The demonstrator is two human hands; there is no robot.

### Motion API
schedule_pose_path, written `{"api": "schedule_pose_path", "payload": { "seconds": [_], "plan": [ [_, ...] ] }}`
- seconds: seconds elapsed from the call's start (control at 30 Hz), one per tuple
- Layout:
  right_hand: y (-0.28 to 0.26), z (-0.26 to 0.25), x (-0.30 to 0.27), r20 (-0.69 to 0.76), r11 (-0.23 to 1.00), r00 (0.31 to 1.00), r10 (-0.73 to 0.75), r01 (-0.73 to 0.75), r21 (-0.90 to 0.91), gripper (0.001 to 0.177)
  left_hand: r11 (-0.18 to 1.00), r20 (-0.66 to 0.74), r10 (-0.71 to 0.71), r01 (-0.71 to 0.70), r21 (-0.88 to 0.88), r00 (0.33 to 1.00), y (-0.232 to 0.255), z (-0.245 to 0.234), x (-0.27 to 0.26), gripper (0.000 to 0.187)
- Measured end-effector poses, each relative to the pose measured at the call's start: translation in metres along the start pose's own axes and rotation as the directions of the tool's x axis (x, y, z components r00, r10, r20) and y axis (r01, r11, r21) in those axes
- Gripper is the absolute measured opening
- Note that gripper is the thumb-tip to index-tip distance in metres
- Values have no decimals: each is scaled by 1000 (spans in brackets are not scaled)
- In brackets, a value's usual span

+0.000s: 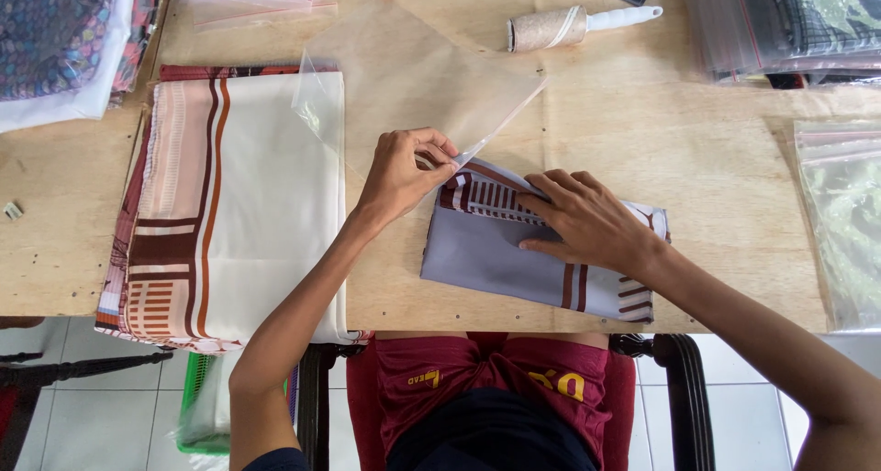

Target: The person uses a lint roller to clean pieces of folded fabric before placing one into a clear plastic bag and sealing it by hand.

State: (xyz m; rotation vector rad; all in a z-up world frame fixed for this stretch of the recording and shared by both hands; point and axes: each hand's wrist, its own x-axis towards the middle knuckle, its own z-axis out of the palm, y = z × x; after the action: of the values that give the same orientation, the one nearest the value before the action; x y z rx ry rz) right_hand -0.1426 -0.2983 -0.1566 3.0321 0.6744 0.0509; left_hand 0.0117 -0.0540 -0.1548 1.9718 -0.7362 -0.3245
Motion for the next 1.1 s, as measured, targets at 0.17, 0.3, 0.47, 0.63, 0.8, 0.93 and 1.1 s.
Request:
{"api": "schedule_pose_path", "payload": {
  "seconds": [0.17,0.3,0.47,0.63,0.8,0.93,1.1],
  "plan": [
    [-6,-1,3,-8,986,996,90,-88,143,57,993,39,-31,35,-111,999,9,-3,-8,18],
    [-14,2,8,-72,986,989,132,-124,109,53,985,73,-61,72,-156,995,4,1,-10,21],
    [-19,9,16,-206,985,967,153,-165,-43,66,980,136,-55,79,-184,989,14,5,-17,21],
    [-21,13,18,-242,981,957,160,-181,-67,62,966,136,0,35,-255,991,13,7,-17,14],
    [-18,20,21,-296,979,944,146,-181,-94,56,956,71,30,-8,-292,997,3,17,-15,2],
    [-16,24,25,-346,972,927,145,-200,-127,52,972,-24,182,-184,-148,983,-13,28,-8,3],
    [-14,36,33,-400,960,899,178,-248,-130,42,958,54,284,-281,-56,957,-11,33,-10,5]
  ]
}}
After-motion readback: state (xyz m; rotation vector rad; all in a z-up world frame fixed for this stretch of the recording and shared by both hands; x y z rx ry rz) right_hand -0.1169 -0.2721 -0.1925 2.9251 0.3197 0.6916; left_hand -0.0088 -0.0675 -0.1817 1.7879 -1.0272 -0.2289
